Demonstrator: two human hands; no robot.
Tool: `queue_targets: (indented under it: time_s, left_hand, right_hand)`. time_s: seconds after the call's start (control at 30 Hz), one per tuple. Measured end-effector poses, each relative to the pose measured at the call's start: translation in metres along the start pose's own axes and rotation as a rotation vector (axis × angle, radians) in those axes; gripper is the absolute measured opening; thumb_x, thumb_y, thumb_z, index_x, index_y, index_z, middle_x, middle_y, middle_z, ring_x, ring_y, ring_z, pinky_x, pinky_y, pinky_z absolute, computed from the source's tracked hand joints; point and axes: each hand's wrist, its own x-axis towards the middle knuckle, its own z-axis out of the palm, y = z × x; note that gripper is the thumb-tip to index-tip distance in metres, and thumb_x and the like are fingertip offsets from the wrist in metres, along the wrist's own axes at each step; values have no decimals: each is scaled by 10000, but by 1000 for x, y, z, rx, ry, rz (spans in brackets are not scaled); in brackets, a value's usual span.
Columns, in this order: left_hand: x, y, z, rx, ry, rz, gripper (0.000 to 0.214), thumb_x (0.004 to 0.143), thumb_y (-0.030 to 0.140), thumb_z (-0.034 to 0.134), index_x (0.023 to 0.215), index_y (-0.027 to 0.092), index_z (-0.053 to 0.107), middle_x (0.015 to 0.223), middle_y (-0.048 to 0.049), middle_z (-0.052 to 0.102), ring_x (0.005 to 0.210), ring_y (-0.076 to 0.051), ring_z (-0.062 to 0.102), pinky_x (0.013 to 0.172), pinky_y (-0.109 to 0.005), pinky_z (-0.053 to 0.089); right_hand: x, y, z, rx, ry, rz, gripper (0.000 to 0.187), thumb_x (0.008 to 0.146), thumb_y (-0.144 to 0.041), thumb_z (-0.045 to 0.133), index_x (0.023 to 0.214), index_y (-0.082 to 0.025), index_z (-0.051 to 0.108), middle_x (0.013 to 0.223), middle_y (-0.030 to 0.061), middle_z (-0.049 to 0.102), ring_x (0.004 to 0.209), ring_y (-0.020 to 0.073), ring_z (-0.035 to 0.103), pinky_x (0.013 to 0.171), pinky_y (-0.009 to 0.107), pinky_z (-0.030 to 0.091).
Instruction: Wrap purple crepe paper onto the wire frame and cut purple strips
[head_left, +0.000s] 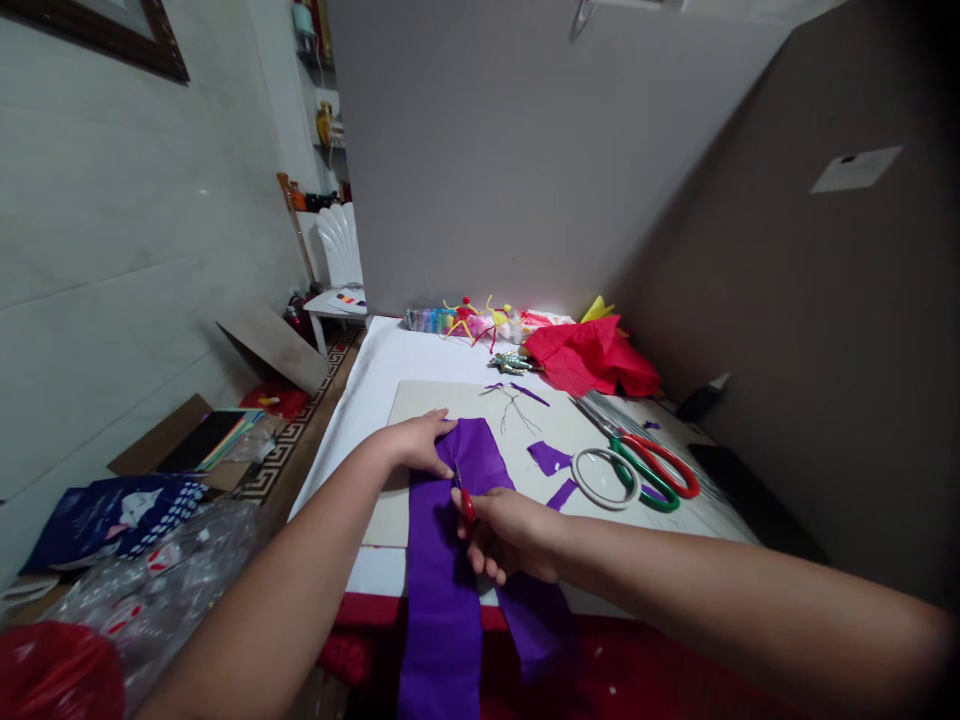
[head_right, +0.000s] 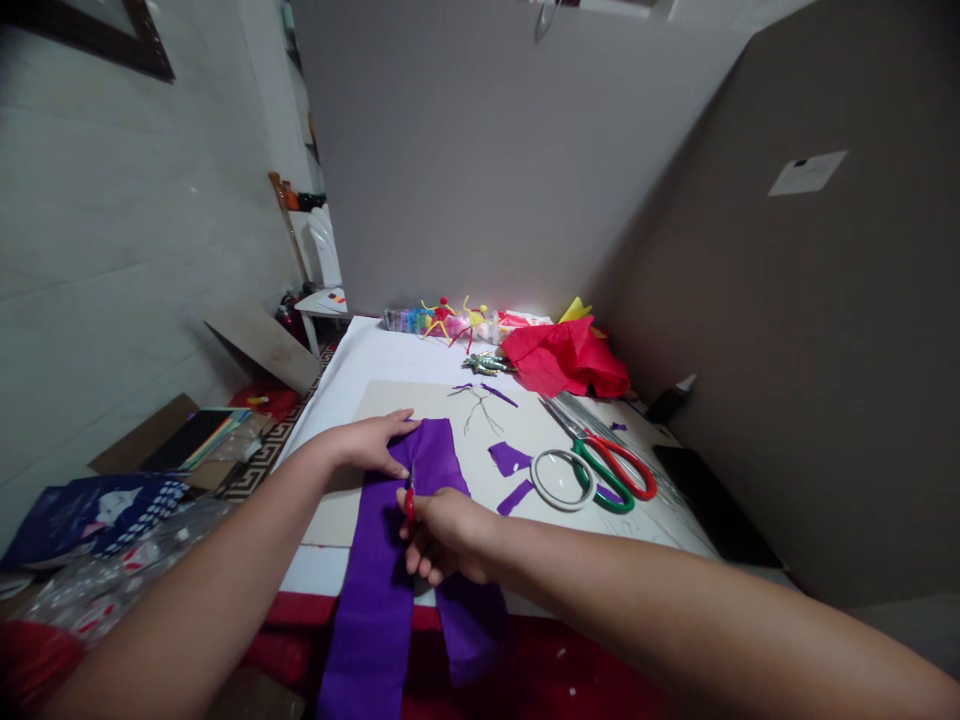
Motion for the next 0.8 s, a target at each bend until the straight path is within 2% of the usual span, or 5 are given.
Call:
queue_targets:
  time_s: [0.23, 0.53, 0.8]
  left_hand:
    - [1, -1, 1, 11, 1, 2, 946, 594, 426, 699, 1394, 122, 296, 1509, -129, 100, 1373, -272, 145, 1099, -313, 192]
    - [2, -1, 2, 14, -1, 4, 997, 599, 435, 702, 1414, 117, 222, 1503, -142, 108, 1379, -259, 114, 1107, -333, 174]
    - [3, -1, 1, 33, -13, 6, 1020, 602, 424, 697, 1414, 60, 200, 1501, -170, 101, 1379, -270, 110, 1112, -322, 155]
  right_hand:
    - [5, -5, -4, -12, -5, 6, 434, 922, -478, 297, 704, -150, 480, 417, 16, 537, 302, 91, 450, 324, 178, 370]
    - [4, 0, -6, -29, 44, -48, 379, 916, -434, 362, 682, -158, 475, 381, -10, 508, 279, 80, 412, 303, 169, 341]
    - [4, -7, -9, -34, -9, 7, 418, 917, -467, 320, 698, -150, 483, 409, 13, 541, 294, 93, 451, 326, 184, 374]
